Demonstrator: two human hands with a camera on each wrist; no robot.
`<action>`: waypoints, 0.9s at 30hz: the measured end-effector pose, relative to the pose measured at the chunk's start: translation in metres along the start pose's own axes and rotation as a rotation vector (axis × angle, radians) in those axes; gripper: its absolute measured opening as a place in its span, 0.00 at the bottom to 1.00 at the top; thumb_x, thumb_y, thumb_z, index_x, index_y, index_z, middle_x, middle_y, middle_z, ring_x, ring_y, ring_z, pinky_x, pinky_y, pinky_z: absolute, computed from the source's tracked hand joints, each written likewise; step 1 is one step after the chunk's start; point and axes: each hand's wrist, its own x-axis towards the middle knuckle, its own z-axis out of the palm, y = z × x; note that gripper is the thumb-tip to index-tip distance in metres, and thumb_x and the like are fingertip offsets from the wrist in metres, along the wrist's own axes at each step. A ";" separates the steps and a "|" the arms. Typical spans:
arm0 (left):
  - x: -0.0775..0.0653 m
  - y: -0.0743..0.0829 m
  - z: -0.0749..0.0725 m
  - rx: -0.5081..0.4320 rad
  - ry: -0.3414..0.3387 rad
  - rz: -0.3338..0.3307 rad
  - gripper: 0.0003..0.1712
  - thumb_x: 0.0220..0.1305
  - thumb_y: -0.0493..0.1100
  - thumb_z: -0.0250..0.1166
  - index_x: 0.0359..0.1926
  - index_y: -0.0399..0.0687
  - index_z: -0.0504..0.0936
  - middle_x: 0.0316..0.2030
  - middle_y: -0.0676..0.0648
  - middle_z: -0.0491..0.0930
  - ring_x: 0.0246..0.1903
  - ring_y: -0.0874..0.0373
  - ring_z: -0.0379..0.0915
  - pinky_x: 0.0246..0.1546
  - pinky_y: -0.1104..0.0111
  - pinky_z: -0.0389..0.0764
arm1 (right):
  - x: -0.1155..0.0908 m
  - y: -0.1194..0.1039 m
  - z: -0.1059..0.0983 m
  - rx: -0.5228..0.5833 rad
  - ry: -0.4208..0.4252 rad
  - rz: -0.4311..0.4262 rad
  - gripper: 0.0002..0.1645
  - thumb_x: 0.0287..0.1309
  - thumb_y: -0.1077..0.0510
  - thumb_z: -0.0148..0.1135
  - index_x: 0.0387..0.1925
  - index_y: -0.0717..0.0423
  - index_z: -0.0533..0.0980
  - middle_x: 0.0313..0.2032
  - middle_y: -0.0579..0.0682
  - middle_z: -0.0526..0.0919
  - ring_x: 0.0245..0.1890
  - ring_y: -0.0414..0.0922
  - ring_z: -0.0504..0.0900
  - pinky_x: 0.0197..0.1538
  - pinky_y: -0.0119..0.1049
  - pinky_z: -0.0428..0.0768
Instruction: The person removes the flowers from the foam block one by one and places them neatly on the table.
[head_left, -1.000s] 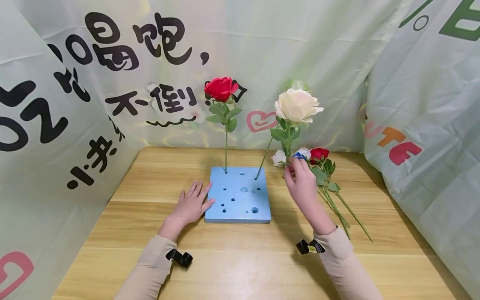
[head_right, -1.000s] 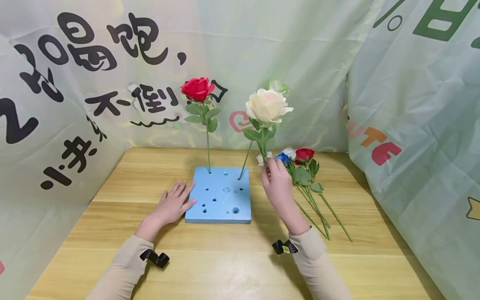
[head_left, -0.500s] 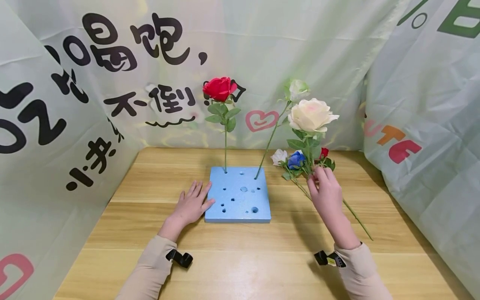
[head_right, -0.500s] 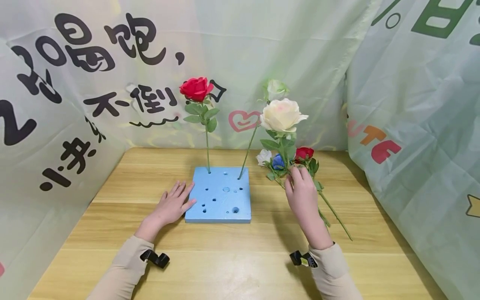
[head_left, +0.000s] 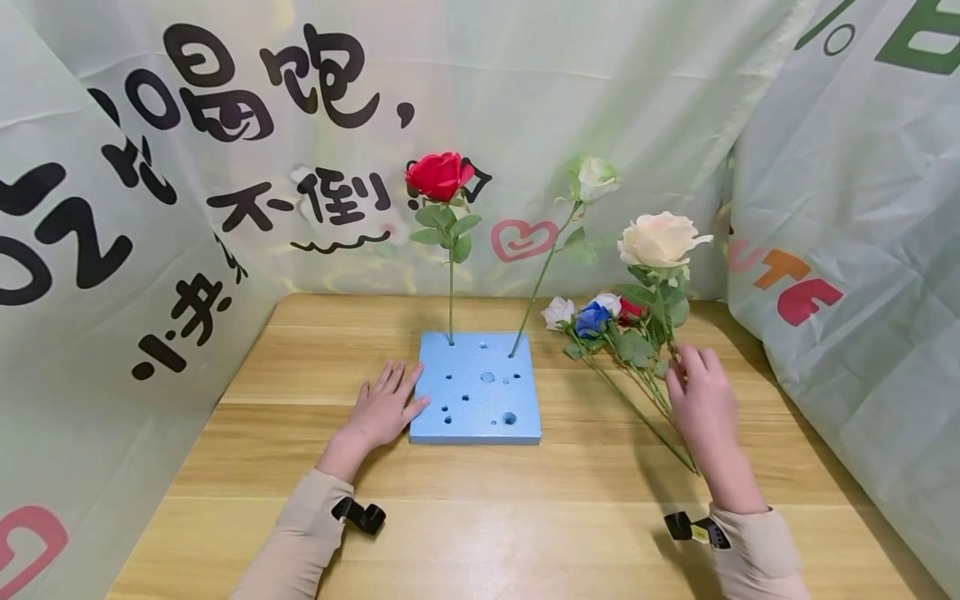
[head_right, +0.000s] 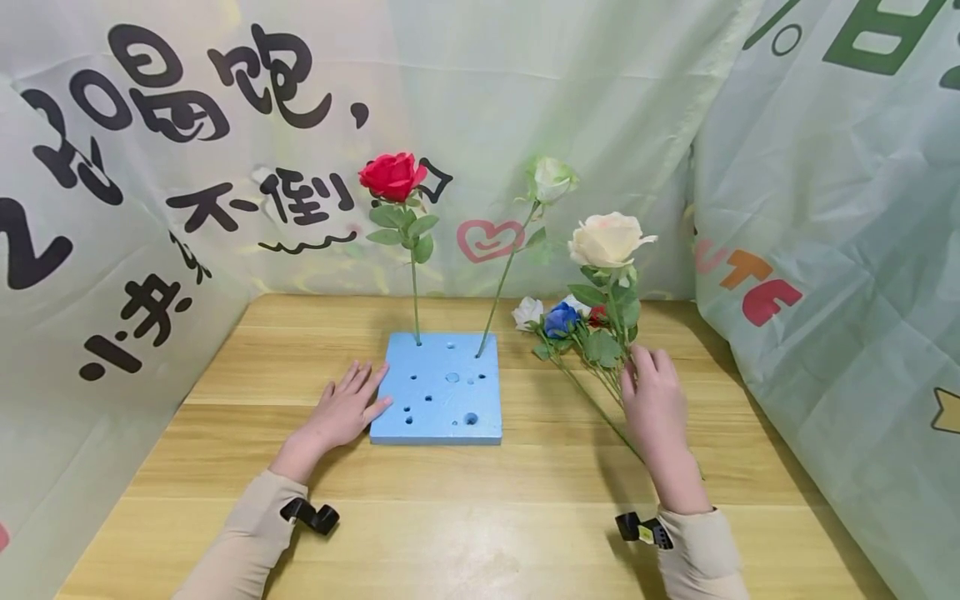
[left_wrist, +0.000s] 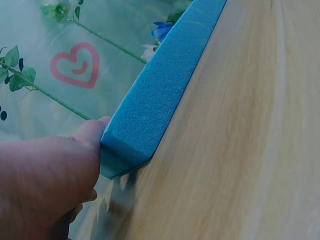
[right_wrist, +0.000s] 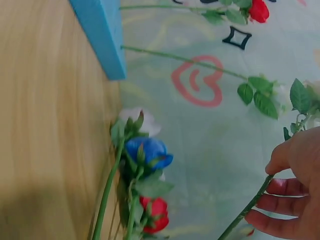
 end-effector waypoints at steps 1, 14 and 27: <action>0.000 0.000 0.000 0.001 -0.001 0.001 0.40 0.73 0.66 0.41 0.78 0.59 0.42 0.77 0.38 0.44 0.77 0.42 0.31 0.68 0.32 0.43 | -0.001 0.003 -0.001 -0.007 -0.007 0.008 0.12 0.58 0.72 0.58 0.45 0.68 0.76 0.34 0.65 0.75 0.31 0.61 0.77 0.31 0.56 0.75; 0.001 0.000 0.000 -0.007 -0.009 -0.004 0.40 0.73 0.66 0.41 0.78 0.59 0.42 0.77 0.38 0.43 0.77 0.42 0.31 0.68 0.32 0.43 | -0.009 0.037 -0.007 -0.131 -0.154 0.111 0.14 0.62 0.67 0.55 0.50 0.64 0.75 0.39 0.67 0.74 0.33 0.67 0.76 0.28 0.63 0.72; 0.000 0.001 -0.002 -0.010 -0.010 -0.002 0.39 0.74 0.65 0.42 0.78 0.59 0.42 0.77 0.38 0.44 0.77 0.42 0.31 0.69 0.32 0.43 | -0.009 0.061 0.007 -0.177 -0.309 0.153 0.13 0.61 0.66 0.54 0.47 0.64 0.75 0.35 0.69 0.74 0.27 0.68 0.76 0.23 0.59 0.70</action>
